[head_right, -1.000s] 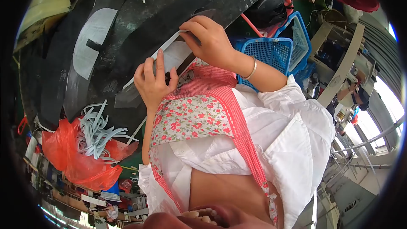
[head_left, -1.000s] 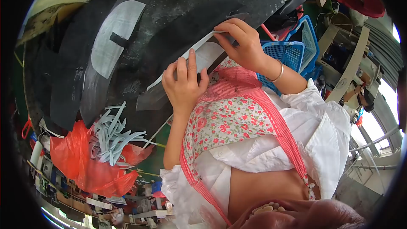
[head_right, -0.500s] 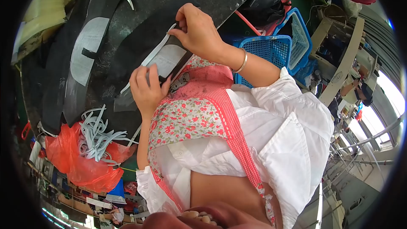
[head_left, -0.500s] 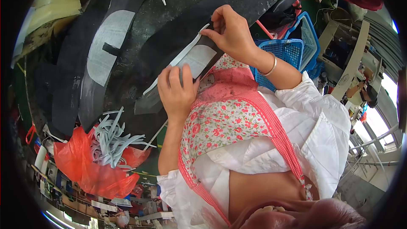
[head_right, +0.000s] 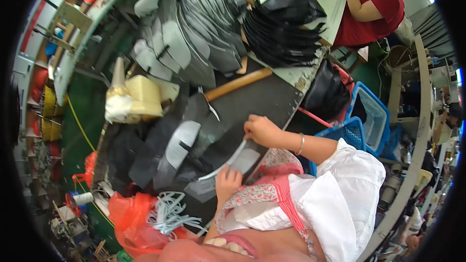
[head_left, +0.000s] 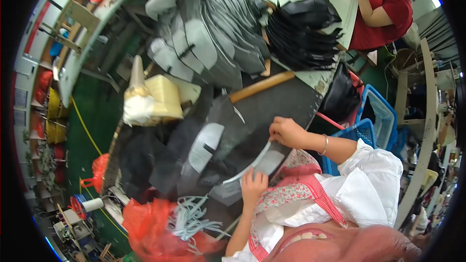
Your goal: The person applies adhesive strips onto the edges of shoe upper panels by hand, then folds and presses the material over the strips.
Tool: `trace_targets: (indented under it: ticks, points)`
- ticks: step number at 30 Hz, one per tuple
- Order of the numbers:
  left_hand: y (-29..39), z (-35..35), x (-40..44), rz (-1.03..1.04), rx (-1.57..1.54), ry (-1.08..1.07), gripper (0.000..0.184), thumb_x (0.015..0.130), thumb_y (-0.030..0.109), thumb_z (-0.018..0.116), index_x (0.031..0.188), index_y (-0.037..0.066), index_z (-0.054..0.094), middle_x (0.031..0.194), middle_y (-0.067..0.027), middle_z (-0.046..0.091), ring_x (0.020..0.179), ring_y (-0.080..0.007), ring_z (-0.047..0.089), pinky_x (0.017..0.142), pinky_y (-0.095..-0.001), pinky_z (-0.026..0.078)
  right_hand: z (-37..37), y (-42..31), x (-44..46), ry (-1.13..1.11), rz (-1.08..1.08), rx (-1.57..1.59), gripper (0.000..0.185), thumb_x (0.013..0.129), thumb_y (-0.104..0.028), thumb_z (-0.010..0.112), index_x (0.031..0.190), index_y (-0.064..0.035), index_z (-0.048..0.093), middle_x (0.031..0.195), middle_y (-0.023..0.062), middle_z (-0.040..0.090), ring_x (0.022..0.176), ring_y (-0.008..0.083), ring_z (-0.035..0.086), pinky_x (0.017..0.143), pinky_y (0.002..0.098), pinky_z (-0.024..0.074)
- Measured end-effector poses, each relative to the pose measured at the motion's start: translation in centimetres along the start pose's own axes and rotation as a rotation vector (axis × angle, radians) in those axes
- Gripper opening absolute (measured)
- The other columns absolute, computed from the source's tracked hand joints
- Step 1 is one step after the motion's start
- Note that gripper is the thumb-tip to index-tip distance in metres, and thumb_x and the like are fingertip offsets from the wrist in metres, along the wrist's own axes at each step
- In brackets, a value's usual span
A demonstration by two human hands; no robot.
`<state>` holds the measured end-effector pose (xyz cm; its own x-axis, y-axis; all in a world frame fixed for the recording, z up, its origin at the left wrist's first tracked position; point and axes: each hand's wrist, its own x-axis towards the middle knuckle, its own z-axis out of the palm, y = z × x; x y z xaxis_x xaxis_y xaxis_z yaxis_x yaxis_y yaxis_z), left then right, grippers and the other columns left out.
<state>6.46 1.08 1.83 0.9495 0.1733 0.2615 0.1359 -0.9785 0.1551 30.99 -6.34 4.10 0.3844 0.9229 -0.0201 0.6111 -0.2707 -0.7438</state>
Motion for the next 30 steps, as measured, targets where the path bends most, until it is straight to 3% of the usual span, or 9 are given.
trace_targets:
  ticks: [4, 6, 9, 12, 16, 17, 20, 21, 30]
  points:
    - [-0.9, 0.2, -1.1, 0.040, 0.083, -0.002, 0.012, 0.082, 0.023, 0.060, 0.078, 0.012, 0.056, 0.087, -0.0061, 0.057, 0.103, -0.0268, 0.061, 0.083, -0.0411, 0.049, 0.8, -0.1, -0.5, -0.033, -0.039, 0.000, 0.014, 0.080, -0.015, 0.071, 0.081, -0.0018, 0.065, 0.083, 0.0184, 0.057, 0.075, 0.0401, 0.061, 0.067, 0.0464, 0.0507]
    - [0.1, -0.1, -0.6, -0.094, -0.023, -0.118, 0.033, 0.080, 0.038, 0.068, 0.092, 0.007, 0.063, 0.110, -0.0134, 0.061, 0.108, -0.0328, 0.057, 0.083, -0.0448, 0.047, 1.2, -0.1, -0.8, 0.014, -0.033, 0.016, 0.013, 0.081, -0.015, 0.071, 0.082, -0.0022, 0.066, 0.083, 0.0184, 0.057, 0.074, 0.0403, 0.061, 0.067, 0.0467, 0.0507]
    - [1.9, -0.9, 4.1, -0.059, -0.149, 0.017, 0.056, 0.080, 0.042, 0.070, 0.116, 0.000, 0.061, 0.129, -0.0169, 0.055, 0.114, -0.0339, 0.052, 0.084, -0.0463, 0.046, 1.3, 0.4, -0.8, 0.010, -0.046, -0.008, 0.013, 0.082, -0.016, 0.069, 0.082, -0.0039, 0.067, 0.085, 0.0171, 0.058, 0.073, 0.0396, 0.062, 0.066, 0.0472, 0.0514]
    - [3.2, -0.2, 6.2, -0.144, -0.159, -0.093, 0.063, 0.082, 0.041, 0.067, 0.125, -0.004, 0.056, 0.130, -0.0154, 0.053, 0.115, -0.0298, 0.049, 0.092, -0.0407, 0.042, 0.8, -0.2, -0.8, -0.032, -0.022, -0.090, 0.015, 0.083, -0.019, 0.068, 0.083, -0.0049, 0.068, 0.085, 0.0167, 0.059, 0.073, 0.0386, 0.063, 0.066, 0.0475, 0.0521]
    - [3.7, 1.0, 6.2, -0.161, -0.099, -0.079, 0.063, 0.084, 0.041, 0.066, 0.125, -0.004, 0.056, 0.127, -0.0153, 0.055, 0.112, -0.0291, 0.051, 0.092, -0.0405, 0.043, -0.6, -0.5, 0.0, -0.157, -0.110, -0.238, 0.017, 0.083, -0.025, 0.068, 0.083, -0.0078, 0.069, 0.085, 0.0162, 0.060, 0.070, 0.0358, 0.066, 0.061, 0.0460, 0.0519]
    - [3.9, 1.1, 5.9, -0.150, -0.066, -0.065, 0.063, 0.084, 0.042, 0.066, 0.126, -0.004, 0.056, 0.126, -0.0152, 0.056, 0.112, -0.0290, 0.051, 0.091, -0.0404, 0.043, -1.0, -0.4, 0.6, -0.234, -0.101, -0.252, 0.023, 0.078, -0.029, 0.073, 0.081, -0.0070, 0.069, 0.089, 0.0140, 0.060, 0.080, 0.0330, 0.064, 0.066, 0.0422, 0.0522]
    - [4.0, 1.2, 6.0, -0.139, -0.016, -0.032, 0.062, 0.085, 0.043, 0.065, 0.127, -0.003, 0.056, 0.124, -0.0148, 0.057, 0.110, -0.0289, 0.052, 0.090, -0.0402, 0.043, -2.4, -0.1, 2.9, 0.022, -0.375, -0.420, 0.033, 0.070, -0.033, 0.078, 0.083, -0.0048, 0.067, 0.096, 0.0117, 0.058, 0.093, 0.0306, 0.058, 0.075, 0.0383, 0.0512]
    - [4.2, 1.2, 6.0, -0.147, -0.011, -0.026, 0.062, 0.085, 0.043, 0.064, 0.128, -0.002, 0.056, 0.124, -0.0147, 0.057, 0.110, -0.0288, 0.052, 0.090, -0.0401, 0.043, -2.5, -0.2, 3.4, 0.044, -0.372, -0.452, 0.047, 0.062, -0.036, 0.081, 0.091, -0.0020, 0.064, 0.100, 0.0098, 0.057, 0.101, 0.0285, 0.049, 0.083, 0.0368, 0.0488]
    - [5.4, 2.6, 6.4, -0.330, 0.023, -0.097, 0.076, 0.083, 0.054, 0.062, 0.137, 0.003, 0.049, 0.127, -0.0128, 0.049, 0.119, -0.0316, 0.042, 0.099, -0.0500, 0.033, -1.5, 0.4, 6.0, -0.345, -0.292, -0.376, 0.047, 0.065, -0.032, 0.082, 0.094, -0.0010, 0.061, 0.095, 0.0171, 0.063, 0.089, 0.0364, 0.063, 0.077, 0.0464, 0.0509]
